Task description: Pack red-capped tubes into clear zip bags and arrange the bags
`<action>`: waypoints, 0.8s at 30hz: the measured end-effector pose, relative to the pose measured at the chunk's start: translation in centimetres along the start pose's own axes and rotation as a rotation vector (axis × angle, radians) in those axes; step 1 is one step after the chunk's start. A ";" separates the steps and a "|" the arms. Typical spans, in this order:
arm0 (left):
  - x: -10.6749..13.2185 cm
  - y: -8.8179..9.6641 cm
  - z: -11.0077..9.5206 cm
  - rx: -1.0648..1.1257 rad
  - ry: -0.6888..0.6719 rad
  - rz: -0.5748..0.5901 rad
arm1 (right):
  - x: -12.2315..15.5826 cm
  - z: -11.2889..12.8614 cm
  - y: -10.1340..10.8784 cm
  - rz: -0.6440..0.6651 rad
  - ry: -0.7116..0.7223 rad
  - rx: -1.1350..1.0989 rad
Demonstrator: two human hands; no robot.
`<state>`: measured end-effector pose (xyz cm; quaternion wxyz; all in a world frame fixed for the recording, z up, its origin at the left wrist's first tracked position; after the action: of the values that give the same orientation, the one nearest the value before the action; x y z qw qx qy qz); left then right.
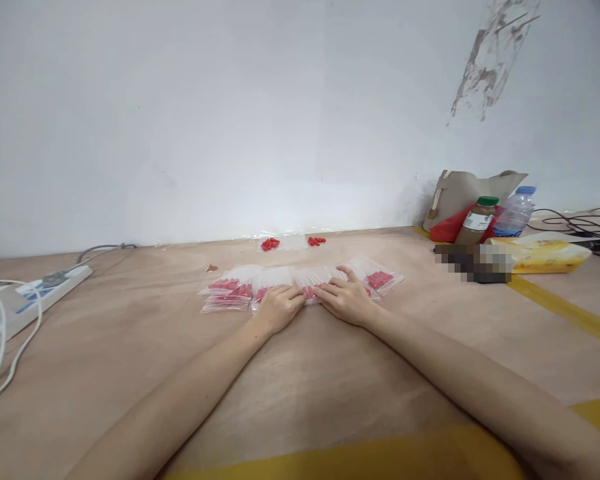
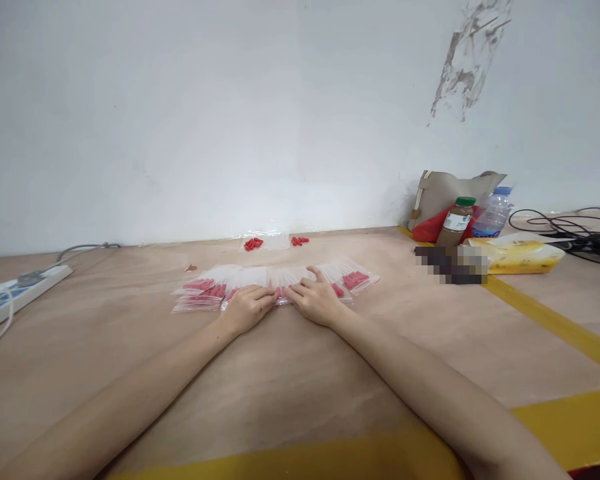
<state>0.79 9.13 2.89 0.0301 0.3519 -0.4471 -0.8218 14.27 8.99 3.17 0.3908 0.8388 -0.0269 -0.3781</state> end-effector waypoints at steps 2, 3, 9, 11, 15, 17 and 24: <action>0.2 0.0 0.1 -0.016 0.007 -0.013 | 0.9 -0.7 0.4 0.001 -0.008 0.001; 0.3 0.0 0.2 -0.016 0.018 -0.022 | 1.4 -1.0 0.6 -0.003 -0.014 0.001; 0.6 0.5 0.2 -0.026 0.032 -0.076 | 2.4 -1.6 1.1 -0.029 -0.063 0.012; 0.5 0.5 -0.2 -0.074 -0.041 -0.066 | 2.3 -1.6 1.1 -0.016 -0.074 0.004; 0.4 0.5 -0.7 -0.164 -0.129 -0.059 | 2.3 -1.7 1.1 0.001 -0.076 -0.006; 0.4 0.5 -0.6 -0.175 -0.118 -0.069 | 2.4 -1.7 1.2 0.005 -0.072 -0.003; 0.3 0.4 -0.6 -0.157 -0.102 -0.076 | 0.9 0.0 1.0 -0.042 -0.061 -0.019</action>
<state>0.77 8.37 2.83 0.0034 0.3228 -0.3685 -0.8718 15.11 8.00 3.26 0.3897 0.8235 -0.0179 -0.4120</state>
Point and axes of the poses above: each hand's wrist, its own x-axis away from the middle knuckle, its own y-axis out of the back of the hand, z = x × y, the point moved 5 cm from there along -x, towards the middle knuckle, and after that the axes turned 6 degrees about z, right-handed, at the moved point
